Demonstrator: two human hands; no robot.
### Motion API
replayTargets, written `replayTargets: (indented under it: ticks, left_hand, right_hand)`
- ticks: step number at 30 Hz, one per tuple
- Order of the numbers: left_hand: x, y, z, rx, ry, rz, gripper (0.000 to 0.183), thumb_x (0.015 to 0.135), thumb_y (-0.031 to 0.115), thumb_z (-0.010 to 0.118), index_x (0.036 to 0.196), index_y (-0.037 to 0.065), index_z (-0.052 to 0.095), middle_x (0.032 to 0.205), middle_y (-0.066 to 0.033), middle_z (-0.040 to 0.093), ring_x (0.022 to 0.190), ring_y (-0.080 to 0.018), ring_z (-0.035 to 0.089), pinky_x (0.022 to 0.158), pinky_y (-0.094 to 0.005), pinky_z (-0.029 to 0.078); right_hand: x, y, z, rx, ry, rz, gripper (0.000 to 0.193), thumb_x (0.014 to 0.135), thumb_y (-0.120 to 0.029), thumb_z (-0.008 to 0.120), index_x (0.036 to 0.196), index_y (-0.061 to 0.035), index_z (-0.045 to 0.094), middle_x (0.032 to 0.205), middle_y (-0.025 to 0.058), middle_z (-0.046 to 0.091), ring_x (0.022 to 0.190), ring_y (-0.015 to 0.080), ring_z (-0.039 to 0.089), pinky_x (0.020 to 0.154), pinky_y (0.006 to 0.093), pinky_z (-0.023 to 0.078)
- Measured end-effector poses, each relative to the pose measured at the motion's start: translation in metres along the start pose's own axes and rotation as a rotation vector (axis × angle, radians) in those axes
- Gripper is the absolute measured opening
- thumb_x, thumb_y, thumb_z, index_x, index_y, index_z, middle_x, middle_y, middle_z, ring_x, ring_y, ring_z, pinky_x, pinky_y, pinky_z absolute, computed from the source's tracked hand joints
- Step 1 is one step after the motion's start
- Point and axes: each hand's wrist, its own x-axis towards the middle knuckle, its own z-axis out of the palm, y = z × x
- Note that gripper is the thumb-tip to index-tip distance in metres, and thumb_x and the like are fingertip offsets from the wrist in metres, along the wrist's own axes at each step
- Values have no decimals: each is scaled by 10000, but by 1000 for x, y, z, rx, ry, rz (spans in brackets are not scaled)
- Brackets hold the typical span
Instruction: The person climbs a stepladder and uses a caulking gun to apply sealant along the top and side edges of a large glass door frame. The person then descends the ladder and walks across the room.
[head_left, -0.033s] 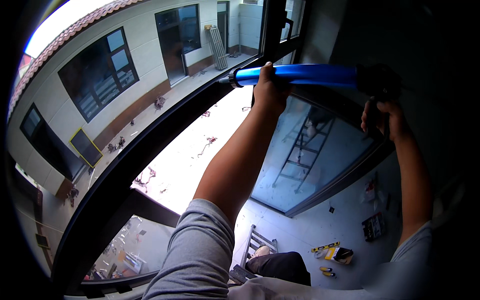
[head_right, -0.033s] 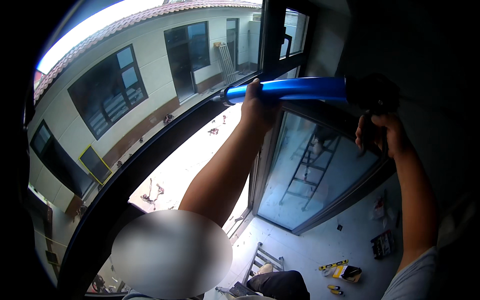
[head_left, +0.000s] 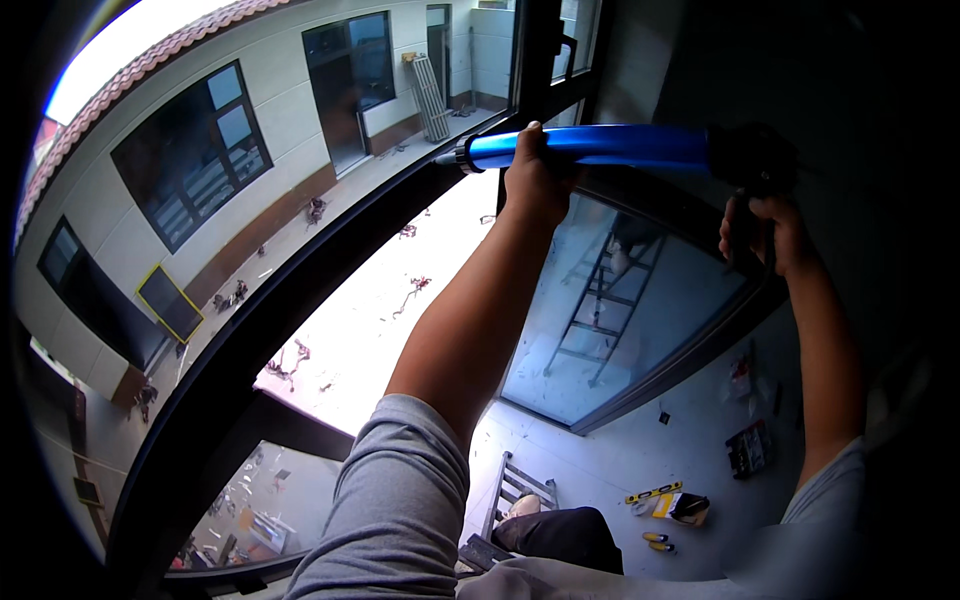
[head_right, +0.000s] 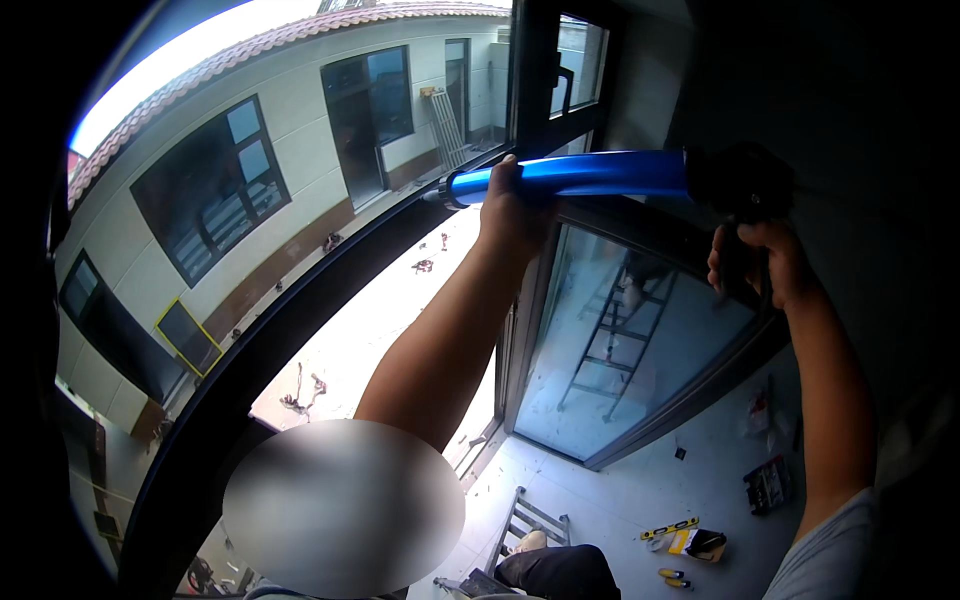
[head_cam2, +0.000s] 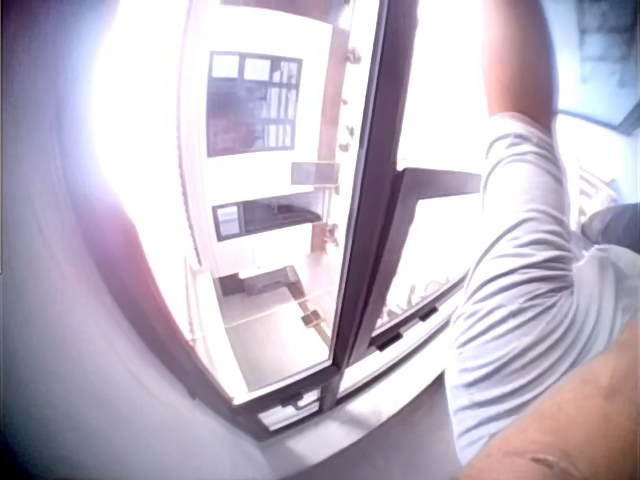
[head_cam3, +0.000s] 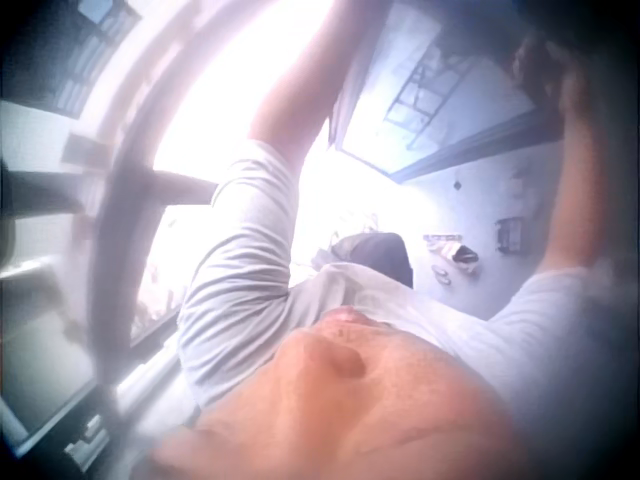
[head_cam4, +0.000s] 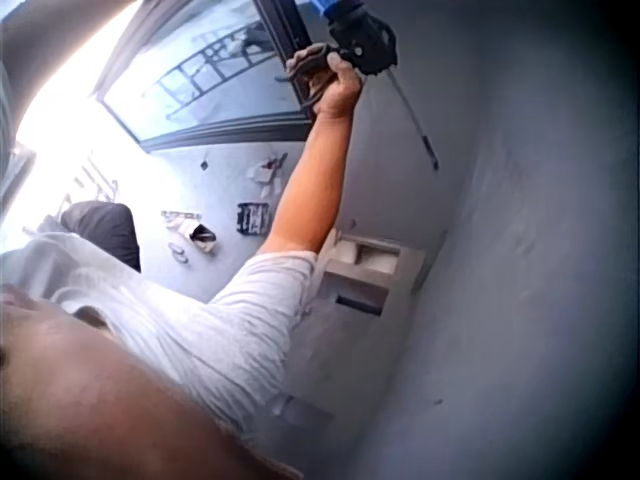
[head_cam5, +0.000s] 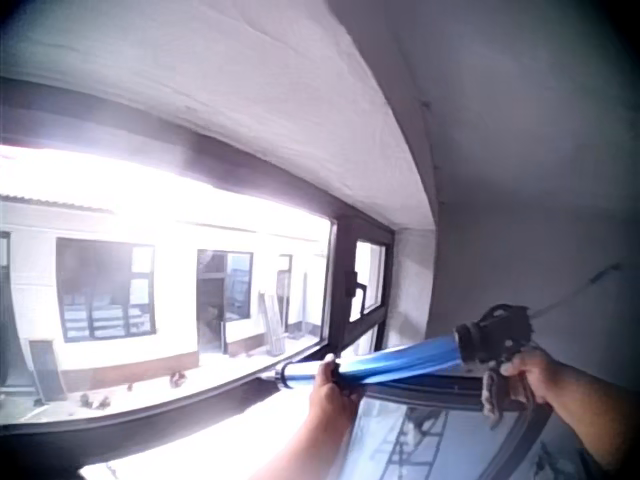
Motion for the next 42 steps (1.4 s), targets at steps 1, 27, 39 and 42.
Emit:
replayTargets:
  ticks: [1, 27, 39, 42]
  left_hand:
    - [6, -4, 2, 8, -6, -2, 578, 947, 392, 595, 1349, 42, 373, 1261, -212, 492, 1172, -340, 518, 1017, -474, 475]
    - [167, -68, 10, 132, -40, -141, 640, 965, 422, 602, 1434, 57, 364, 1400, -187, 467, 1277, -343, 505, 1042, -474, 489]
    - [178, -78, 10, 123, -77, -130, 663, 993, 411, 547, 1477, 47, 275, 1475, -212, 382, 1359, -365, 415, 1092, -504, 426]
    - [220, -59, -41, 419, -279, 19, 706, 990, 418, 551, 1503, 78, 206, 1492, -205, 356, 1387, -373, 377, 1127, -521, 374]
  right_hand:
    - [3, 5, -6, 14, 29, 20, 397, 805, -389, 588, 903, -11, 664, 783, 140, 684, 699, 263, 693, 667, 395, 566]
    - [58, 64, -53, 0, 280, 125, 382, 811, -399, 565, 885, -34, 652, 792, 116, 668, 711, 236, 671, 694, 376, 543]
    - [49, 84, -40, 18, 268, 3, 585, 874, -510, 594, 1120, 20, 616, 613, -9, 532, 503, 80, 536, 478, 230, 464]
    - [49, 92, -11, 414, -11, -211, 819, 904, -607, 548, 1298, 109, 491, 540, -37, 430, 390, 57, 433, 378, 197, 398]
